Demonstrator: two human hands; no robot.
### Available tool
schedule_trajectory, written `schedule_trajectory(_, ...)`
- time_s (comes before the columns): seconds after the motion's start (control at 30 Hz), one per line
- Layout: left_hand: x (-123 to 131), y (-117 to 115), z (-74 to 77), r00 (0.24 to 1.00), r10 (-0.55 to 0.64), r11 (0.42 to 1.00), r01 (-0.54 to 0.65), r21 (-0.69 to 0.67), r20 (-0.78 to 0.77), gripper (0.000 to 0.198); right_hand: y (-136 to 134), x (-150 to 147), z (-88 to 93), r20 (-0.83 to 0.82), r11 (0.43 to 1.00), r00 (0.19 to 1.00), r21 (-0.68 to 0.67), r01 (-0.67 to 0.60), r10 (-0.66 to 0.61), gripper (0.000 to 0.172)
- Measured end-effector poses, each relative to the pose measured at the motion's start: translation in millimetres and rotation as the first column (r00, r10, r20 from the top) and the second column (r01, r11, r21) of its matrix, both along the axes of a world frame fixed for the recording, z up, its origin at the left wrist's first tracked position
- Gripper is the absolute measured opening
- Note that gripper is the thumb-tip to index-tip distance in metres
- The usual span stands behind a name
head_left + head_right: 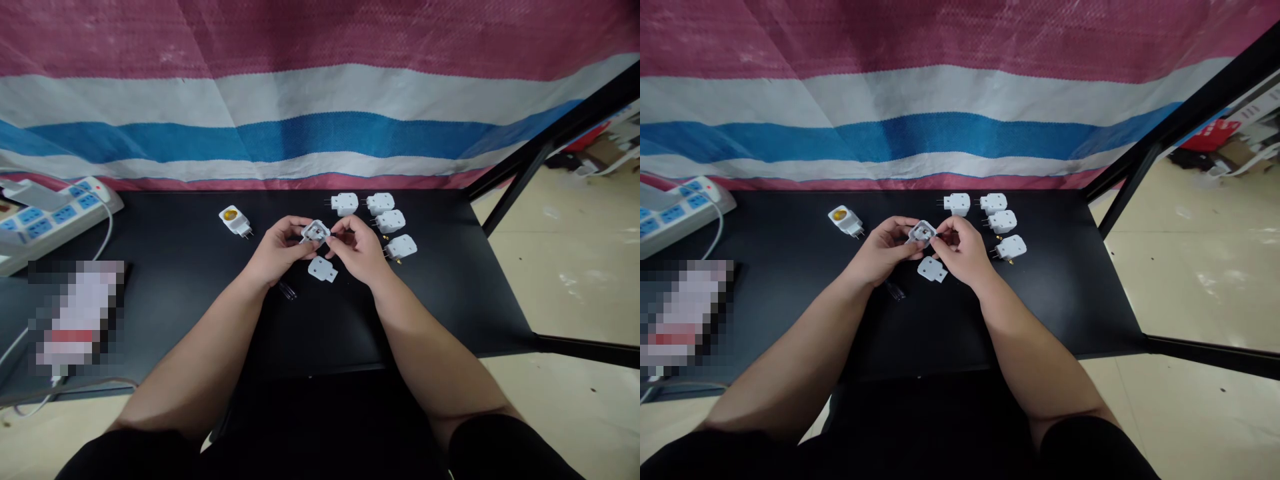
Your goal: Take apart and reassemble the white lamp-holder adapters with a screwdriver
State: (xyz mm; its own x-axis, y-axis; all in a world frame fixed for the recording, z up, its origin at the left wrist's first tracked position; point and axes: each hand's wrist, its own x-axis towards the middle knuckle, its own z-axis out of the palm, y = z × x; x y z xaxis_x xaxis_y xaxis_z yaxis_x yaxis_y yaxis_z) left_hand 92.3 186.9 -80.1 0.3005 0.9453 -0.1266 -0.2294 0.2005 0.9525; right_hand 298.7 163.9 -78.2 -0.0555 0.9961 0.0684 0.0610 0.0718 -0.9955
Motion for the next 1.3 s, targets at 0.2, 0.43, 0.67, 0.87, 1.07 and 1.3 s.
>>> schedule_trajectory(0.2, 0.3, 1.4, -1.0, 0.997, 0.056, 0.998, -0.057, 0.005, 0.060, 0.057, -2.2, -0.1, 2.3, 0.045, 0.998, 0.997, -0.023, -0.064, 0.065, 0.024)
schedule_trajectory(0.43, -0.3, -0.9, 3.1, 0.992, 0.017, 0.999, -0.011, -0.044, 0.122, 0.058, -2.7, -1.6, 4.1, 0.115, 0.998, 0.991, -0.023, -0.060, 0.062, 0.025)
schedule_trajectory(0.67, 1.7, -0.7, 0.6, 0.993, 0.005, 0.998, 0.003, -0.070, 0.118, 0.056, 0.0, -1.2, -0.5, 0.178, 1.000, 0.984, -0.026, -0.012, 0.016, 0.023)
schedule_trajectory(0.87, 5.5, -2.2, 2.9, 0.998, 0.051, 0.996, -0.048, -0.077, 0.046, 0.056, -2.7, -2.7, 5.1, 0.271, 0.957, 0.947, 0.275, 0.097, -0.174, 0.018)
schedule_trajectory(1.07, 8.5, -6.2, -1.1, 0.999, -0.017, 1.000, 0.018, -0.025, 0.044, 0.053, -6.4, -4.9, 12.9, 0.418, 0.943, 0.891, 0.332, 0.032, -0.177, 0.008)
schedule_trajectory(1.3, 9.2, -7.6, -5.2, 0.999, -0.052, 0.997, 0.052, 0.055, 0.005, 0.051, -4.2, -4.9, 6.4, 0.454, 0.947, 0.872, 0.319, 0.035, -0.185, 0.008)
